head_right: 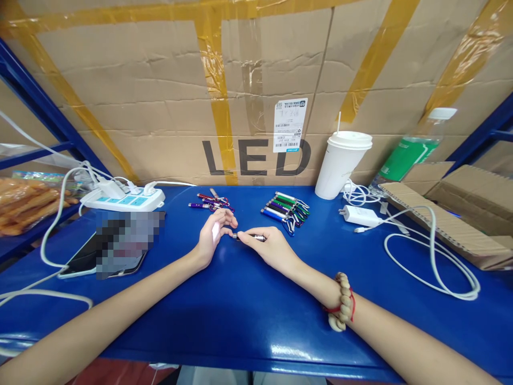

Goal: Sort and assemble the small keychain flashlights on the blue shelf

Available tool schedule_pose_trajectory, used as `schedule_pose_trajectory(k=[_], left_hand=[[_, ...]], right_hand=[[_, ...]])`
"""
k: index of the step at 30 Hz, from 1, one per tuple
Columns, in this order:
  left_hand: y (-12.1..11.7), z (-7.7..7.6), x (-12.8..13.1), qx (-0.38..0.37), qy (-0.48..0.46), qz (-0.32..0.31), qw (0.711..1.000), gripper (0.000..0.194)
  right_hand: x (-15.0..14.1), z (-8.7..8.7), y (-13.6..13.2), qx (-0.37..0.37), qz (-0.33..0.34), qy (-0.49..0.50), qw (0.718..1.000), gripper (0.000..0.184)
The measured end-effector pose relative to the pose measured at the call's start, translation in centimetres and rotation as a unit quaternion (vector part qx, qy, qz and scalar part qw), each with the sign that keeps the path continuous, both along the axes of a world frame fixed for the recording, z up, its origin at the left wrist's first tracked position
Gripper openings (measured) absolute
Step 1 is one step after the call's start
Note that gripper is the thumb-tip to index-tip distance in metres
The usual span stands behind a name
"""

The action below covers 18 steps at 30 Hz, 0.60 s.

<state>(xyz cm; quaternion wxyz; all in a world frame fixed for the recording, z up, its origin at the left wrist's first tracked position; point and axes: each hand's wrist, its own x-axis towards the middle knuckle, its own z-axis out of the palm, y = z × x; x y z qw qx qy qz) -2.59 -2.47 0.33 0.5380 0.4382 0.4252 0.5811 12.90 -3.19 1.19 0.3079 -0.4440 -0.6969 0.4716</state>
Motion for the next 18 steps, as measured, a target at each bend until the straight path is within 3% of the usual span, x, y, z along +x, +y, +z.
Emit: schedule_pose_trajectory(k=[18], left_hand=[[0.15, -0.20, -0.04, 0.008, 0.006, -0.006, 1.000, 0.017]], right_hand=[[-0.05, -0.18, -0.05, 0.004, -0.002, 0.005, 1.000, 0.045]])
